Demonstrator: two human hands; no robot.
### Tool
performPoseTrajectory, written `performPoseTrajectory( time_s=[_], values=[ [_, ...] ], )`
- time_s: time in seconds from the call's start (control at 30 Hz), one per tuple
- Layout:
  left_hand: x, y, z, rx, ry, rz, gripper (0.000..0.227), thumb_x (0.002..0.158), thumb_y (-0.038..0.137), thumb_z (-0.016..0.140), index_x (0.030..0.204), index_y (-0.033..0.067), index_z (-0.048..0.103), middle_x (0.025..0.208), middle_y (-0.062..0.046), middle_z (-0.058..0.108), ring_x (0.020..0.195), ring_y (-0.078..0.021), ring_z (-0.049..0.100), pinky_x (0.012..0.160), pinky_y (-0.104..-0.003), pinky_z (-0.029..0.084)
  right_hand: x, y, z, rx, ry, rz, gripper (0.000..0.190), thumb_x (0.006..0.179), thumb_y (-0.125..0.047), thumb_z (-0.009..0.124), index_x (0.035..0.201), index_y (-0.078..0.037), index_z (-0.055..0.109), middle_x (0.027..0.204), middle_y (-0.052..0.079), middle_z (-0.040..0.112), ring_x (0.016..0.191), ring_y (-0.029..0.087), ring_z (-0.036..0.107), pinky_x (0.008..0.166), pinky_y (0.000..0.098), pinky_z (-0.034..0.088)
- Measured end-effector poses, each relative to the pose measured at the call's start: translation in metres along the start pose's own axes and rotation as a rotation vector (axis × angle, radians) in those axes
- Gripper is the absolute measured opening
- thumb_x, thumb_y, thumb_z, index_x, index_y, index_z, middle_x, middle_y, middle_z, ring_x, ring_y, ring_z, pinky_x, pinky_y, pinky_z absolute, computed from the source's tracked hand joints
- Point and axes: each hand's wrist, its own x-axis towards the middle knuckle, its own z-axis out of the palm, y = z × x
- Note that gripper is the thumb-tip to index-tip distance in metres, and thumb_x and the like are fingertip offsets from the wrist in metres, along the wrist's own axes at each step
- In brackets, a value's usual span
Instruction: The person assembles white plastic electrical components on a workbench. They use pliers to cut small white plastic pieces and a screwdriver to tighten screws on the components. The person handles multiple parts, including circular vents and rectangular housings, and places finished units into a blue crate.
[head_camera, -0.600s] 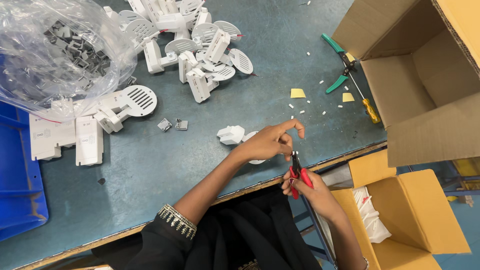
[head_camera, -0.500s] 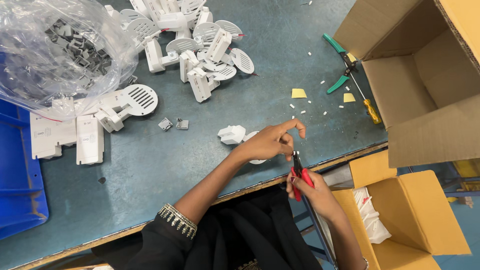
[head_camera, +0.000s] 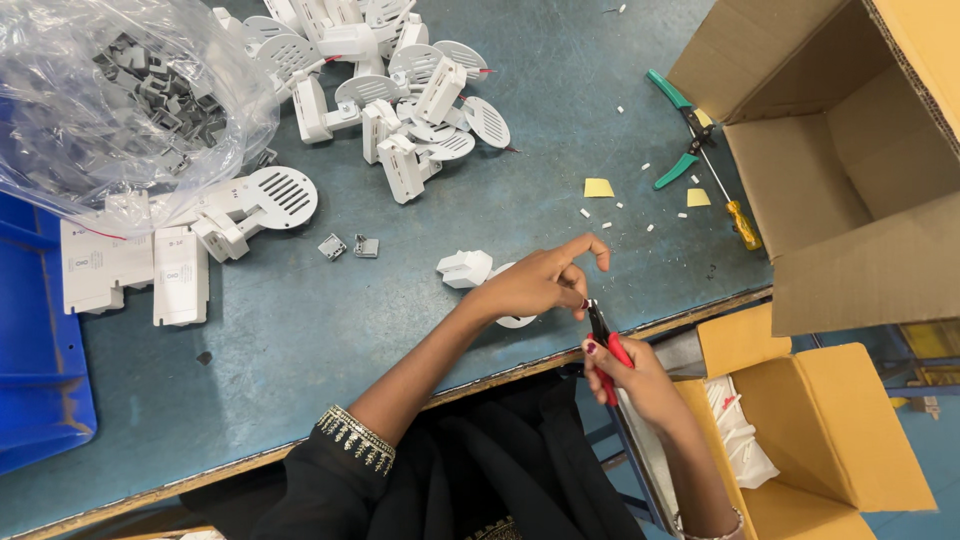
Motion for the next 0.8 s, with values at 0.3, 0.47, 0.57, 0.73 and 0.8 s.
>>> performPoseTrajectory(
  time_s=[0.3,0.47,0.57,0.73,0.8],
  values=[
    [-0.005,0.001,-0.005,-0.046,-0.006,-0.007,0.049,0.088,0.003,0.067,0.128,0.0163,0.042,0.08,-0.003,0.075,0.082,-0.0101,0.069,0.088,-0.031,0.046,-0.002,-0.013,0.006,-0.065,0.05,-0.068,0.04,0.096,-0.036,0.068,0.083,0.001,0.063,0.064,0.007,0.059,0.055,0.016,0.057,0.051,0.0343,0.047],
    [-0.005,-0.006,-0.002,-0.015,0.093,0.007,0.046,0.089,0.002,0.068,0.125,0.0144,0.043,0.082,-0.006,0.076,0.085,-0.0116,0.072,0.087,-0.029,0.048,0.003,-0.031,-0.011,-0.843,0.619,-0.217,0.04,0.097,-0.04,0.073,0.091,-0.001,0.063,0.065,0.017,0.053,0.058,0.031,0.052,0.06,0.0428,0.045],
    [-0.004,-0.011,-0.001,-0.031,0.116,0.027,0.042,0.091,0.0,0.066,0.125,0.0129,0.044,0.085,-0.008,0.076,0.088,-0.0118,0.073,0.085,-0.031,0.051,0.029,-0.049,-0.041,-0.987,0.71,-0.467,0.04,0.096,-0.039,0.075,0.1,-0.002,0.063,0.087,0.017,0.061,0.077,0.037,0.06,0.072,0.0449,0.047],
    [-0.004,-0.008,0.002,0.145,0.184,0.087,0.039,0.092,0.004,0.066,0.125,0.0117,0.047,0.099,-0.011,0.078,0.094,-0.0225,0.074,0.086,-0.036,0.054,0.092,-0.066,-0.057,-1.138,0.762,-0.678,0.046,0.088,-0.04,0.081,0.114,-0.005,0.067,0.112,0.015,0.064,0.111,0.036,0.058,0.097,0.0516,0.038],
    [-0.01,-0.003,0.006,0.351,0.309,0.177,0.039,0.092,0.008,0.07,0.125,0.011,0.049,0.105,-0.013,0.076,0.099,-0.03,0.073,0.086,-0.039,0.054,0.105,-0.069,-0.054,-1.13,0.752,-0.767,0.05,0.085,-0.041,0.083,0.117,-0.006,0.067,0.116,0.015,0.063,0.117,0.035,0.055,0.106,0.0532,0.033]
  ],
)
